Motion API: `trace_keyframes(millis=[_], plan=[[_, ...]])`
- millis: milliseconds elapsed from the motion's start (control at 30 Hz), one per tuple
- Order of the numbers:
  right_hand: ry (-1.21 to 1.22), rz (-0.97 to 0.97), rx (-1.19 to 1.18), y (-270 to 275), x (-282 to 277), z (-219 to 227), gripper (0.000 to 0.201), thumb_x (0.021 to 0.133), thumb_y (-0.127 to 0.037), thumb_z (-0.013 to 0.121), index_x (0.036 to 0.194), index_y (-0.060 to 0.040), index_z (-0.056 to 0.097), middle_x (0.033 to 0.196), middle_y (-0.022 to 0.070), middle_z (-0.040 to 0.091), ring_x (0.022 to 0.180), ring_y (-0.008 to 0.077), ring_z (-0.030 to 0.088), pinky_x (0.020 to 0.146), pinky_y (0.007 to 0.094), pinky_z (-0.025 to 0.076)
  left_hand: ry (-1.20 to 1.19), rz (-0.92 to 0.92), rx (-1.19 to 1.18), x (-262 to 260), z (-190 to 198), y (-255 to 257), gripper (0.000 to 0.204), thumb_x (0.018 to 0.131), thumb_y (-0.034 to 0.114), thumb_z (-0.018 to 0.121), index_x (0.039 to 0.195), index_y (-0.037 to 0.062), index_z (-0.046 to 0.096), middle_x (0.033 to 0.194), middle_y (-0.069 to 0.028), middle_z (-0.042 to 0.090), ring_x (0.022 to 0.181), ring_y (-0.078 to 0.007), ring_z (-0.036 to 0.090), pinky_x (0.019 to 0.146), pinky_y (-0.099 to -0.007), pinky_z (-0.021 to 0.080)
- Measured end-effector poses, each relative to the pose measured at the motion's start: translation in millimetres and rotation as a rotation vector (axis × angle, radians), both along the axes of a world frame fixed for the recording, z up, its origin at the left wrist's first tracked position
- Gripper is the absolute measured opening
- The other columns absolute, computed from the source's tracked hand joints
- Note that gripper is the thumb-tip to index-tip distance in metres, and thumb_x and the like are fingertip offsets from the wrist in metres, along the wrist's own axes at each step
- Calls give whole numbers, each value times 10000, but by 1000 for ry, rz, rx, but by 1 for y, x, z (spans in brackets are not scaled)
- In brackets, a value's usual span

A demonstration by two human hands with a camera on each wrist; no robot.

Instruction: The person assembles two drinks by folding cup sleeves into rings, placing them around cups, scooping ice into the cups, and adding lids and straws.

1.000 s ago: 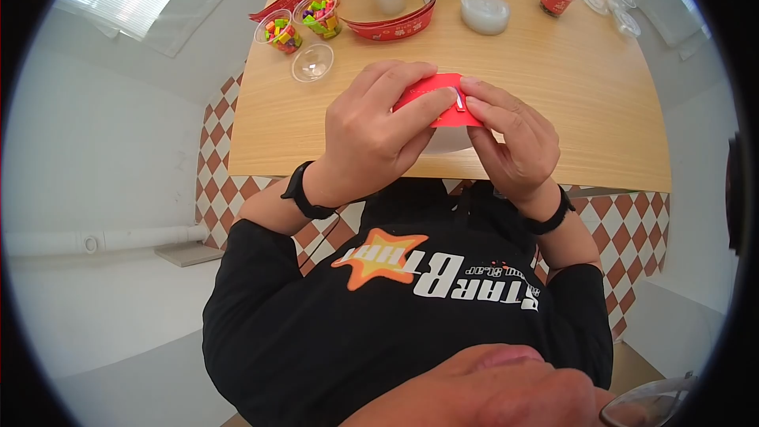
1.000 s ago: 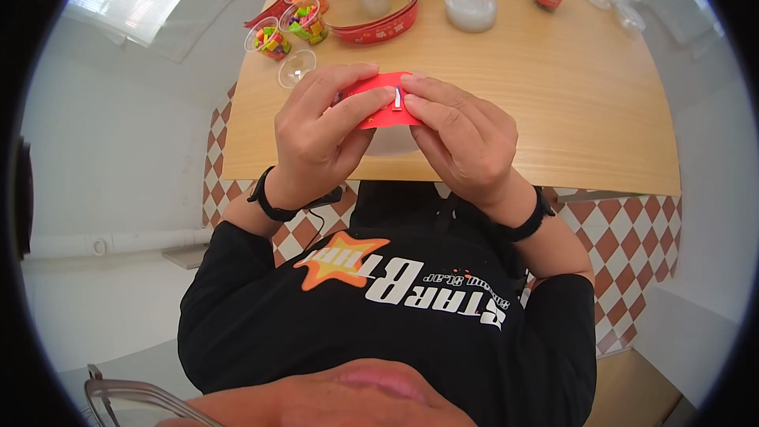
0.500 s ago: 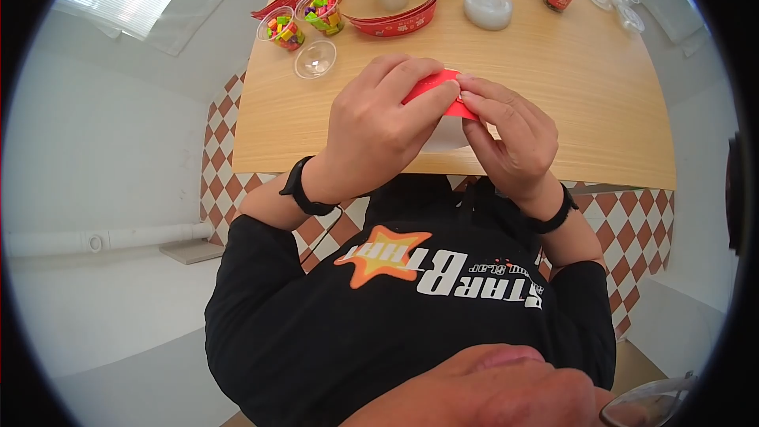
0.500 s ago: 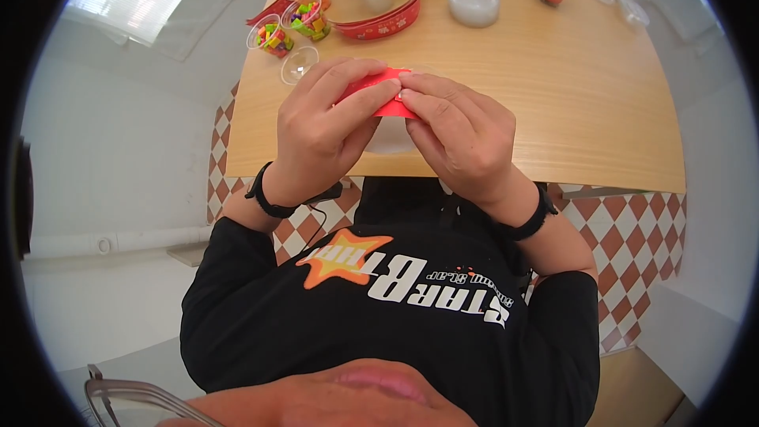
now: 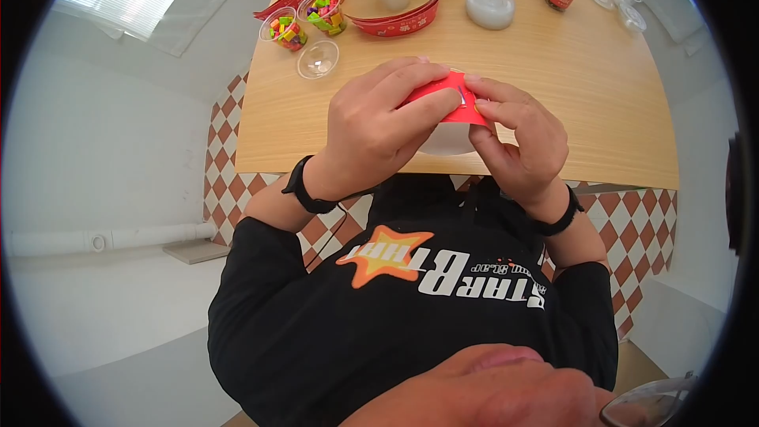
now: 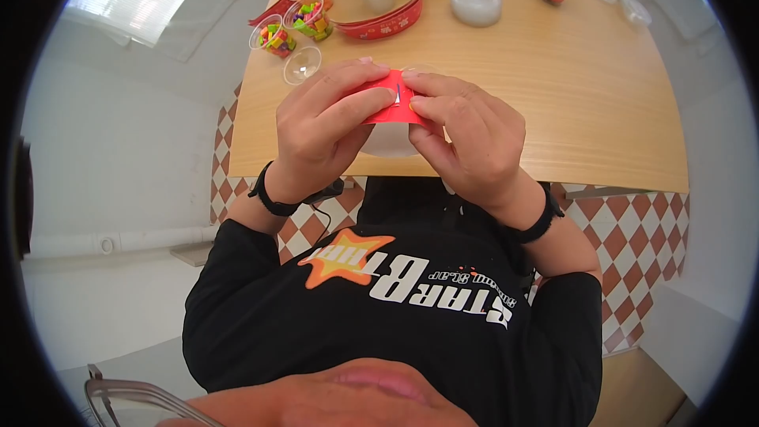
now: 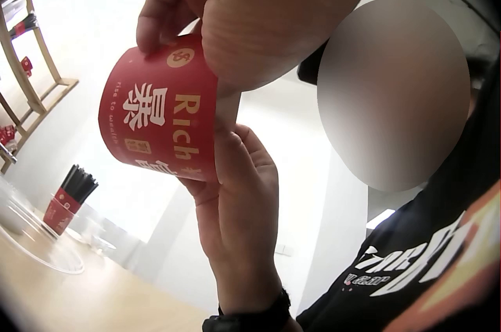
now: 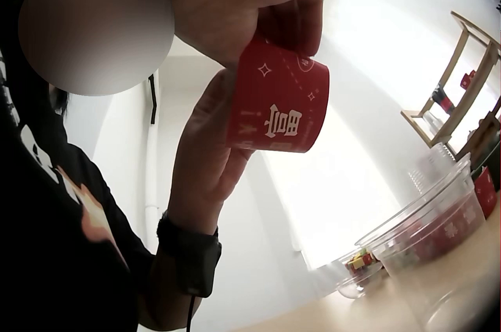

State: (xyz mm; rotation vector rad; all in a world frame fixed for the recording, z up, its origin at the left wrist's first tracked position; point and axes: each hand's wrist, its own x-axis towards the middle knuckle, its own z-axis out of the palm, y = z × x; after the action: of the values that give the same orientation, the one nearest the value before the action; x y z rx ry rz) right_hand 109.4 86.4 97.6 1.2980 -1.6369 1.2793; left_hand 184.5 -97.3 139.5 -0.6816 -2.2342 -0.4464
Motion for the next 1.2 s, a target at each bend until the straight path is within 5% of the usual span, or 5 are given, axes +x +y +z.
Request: trace_keyframes(millis=[267,367,833,1200], plan=[[16,-48,38,-2,3,1,254,686,41,739,912,-7,634,956,135,731,783,256,720,640,317,571,-51,4,-2,-1,-2,1,234,750,-74,686,968,10,689,963,-129,706,846,-288,700,713,-345,564],[-151,-17,93,-2,3,0,210,729,27,727,919,-20,654,934,107,731,721,225,705,616,306,554,-314,62,163,2,-3,2,208,793,-66,674,986,11,684,912,-114,708,803,-266,700,692,-334,557],[-698,121,406,-1,-5,11,147,852,-124,672,907,12,671,776,147,700,699,273,697,672,341,544,-588,81,24,-17,3,-15,125,883,90,613,974,15,655,777,-140,678,702,-315,655,604,-369,486],[-430,-47,692,-4,-23,11,131,835,-166,670,842,-37,647,701,149,654,675,346,651,602,442,499,-700,-27,18,-33,-5,-18,127,870,66,583,961,1,642,724,-153,640,624,-332,608,576,-378,460]])
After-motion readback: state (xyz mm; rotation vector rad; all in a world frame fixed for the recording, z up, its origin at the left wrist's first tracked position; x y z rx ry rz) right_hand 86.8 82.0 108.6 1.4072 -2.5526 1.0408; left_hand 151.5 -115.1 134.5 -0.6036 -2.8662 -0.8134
